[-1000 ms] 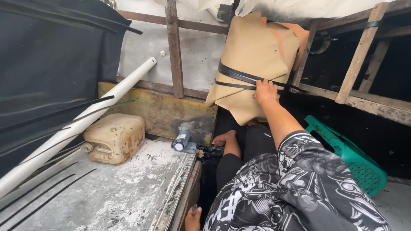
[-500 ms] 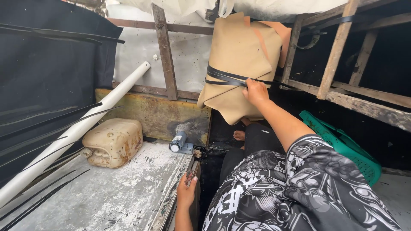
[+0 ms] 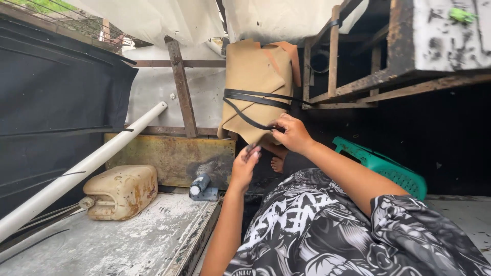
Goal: Applying edge dye to a leather strap using a manual applicator and hanging it to dry with clothespins.
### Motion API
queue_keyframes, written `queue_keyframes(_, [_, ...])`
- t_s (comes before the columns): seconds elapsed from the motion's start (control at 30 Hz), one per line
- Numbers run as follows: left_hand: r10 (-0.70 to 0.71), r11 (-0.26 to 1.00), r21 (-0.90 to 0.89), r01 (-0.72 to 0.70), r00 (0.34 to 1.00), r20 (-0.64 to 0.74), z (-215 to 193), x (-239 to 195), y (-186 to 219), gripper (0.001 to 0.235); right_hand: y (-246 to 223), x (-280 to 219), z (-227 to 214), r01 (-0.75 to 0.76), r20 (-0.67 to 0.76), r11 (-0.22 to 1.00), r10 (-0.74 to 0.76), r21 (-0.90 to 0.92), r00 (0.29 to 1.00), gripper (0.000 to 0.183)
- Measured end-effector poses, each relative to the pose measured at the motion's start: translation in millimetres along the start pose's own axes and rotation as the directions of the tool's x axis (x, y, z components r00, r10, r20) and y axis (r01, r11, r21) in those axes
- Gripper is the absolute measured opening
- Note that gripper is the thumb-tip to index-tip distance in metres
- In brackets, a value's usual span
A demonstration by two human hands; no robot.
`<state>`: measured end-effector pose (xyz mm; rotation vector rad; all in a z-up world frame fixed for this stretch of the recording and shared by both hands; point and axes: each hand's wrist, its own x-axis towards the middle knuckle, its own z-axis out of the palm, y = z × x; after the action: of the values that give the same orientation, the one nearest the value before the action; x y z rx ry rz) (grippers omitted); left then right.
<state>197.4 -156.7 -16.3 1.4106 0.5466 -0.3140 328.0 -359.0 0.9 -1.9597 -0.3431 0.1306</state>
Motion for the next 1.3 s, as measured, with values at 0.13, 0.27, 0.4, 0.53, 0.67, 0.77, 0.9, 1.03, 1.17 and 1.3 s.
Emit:
queue_keyframes(0.13, [-0.005, 0.901, -0.433, 0.04, 0.997, 0.082, 52.4, -3.4, 40.2, 0.05, -60.8, -28.8, -42.2, 0.087, -0.004, 0.996, -0.086, 0.031, 0.996, 0.018])
queue_keyframes(0.27, [0.058, 0.763, -0.641, -0.084, 0.996, -0.062, 74.8, 8.7, 51.7, 0.036, -102.8, -48.7, -89.2, 0.095, 0.088, 0.994, -0.1, 0.055, 0.991, 0.03])
queue_keyframes(0.4, [0.15, 0.76, -0.61, -0.225, 0.974, -0.172, 77.4, 1.8, 103.3, 0.036, -108.1, -61.6, -147.1, 0.114, 0.11, 0.994, -0.113, 0.003, 0.987, 0.029])
queue_keyframes(0.53, [0.294, 0.772, -0.538, -0.34, 0.94, -0.172, 88.4, 7.8, 120.5, 0.044, -116.9, -71.7, -212.9, -0.023, 0.15, 0.999, 0.017, 0.04, 0.989, 0.026])
queue_keyframes(0.67, [0.378, 0.728, -0.556, -0.402, 0.911, -0.164, 124.3, 8.6, 134.2, 0.026, -119.6, -74.0, -262.3, -0.108, 0.23, 0.993, 0.096, 0.044, 0.969, 0.027])
queue_keyframes(0.77, [0.397, 0.713, -0.56, -0.422, 0.901, -0.173, 141.2, 15.9, 142.0, 0.018, -114.5, -70.5, -290.1, -0.132, 0.266, 0.991, 0.119, 0.031, 0.956, 0.027])
queue_keyframes(0.9, [0.404, 0.687, -0.572, -0.448, 0.89, -0.213, 133.3, 34.9, 150.2, 0.016, -122.5, -62.0, -330.9, -0.164, 0.273, 0.986, 0.153, 0.017, 0.95, 0.03])
queue_keyframes(1.03, [0.375, 0.689, -0.543, -0.48, 0.877, -0.301, 118.1, 37.6, 180.9, 0.022, -105.7, -71.3, -368.7, -0.211, 0.278, 0.977, 0.21, -0.025, 0.937, 0.031])
queue_keyframes(1.17, [0.284, 0.686, -0.565, -0.459, 0.883, -0.373, 85.0, 47.1, 183.0, 0.024, -100.4, -86.8, -400.5, -0.289, 0.216, 0.951, 0.307, -0.11, 0.927, 0.029])
queue_keyframes(1.3, [0.132, 0.721, -0.571, -0.393, 0.887, -0.443, 56.6, 53.6, 180.5, 0.028, -108.2, -96.3, -414.0, -0.656, 0.161, 0.733, 0.68, -0.178, 0.716, 0.038])
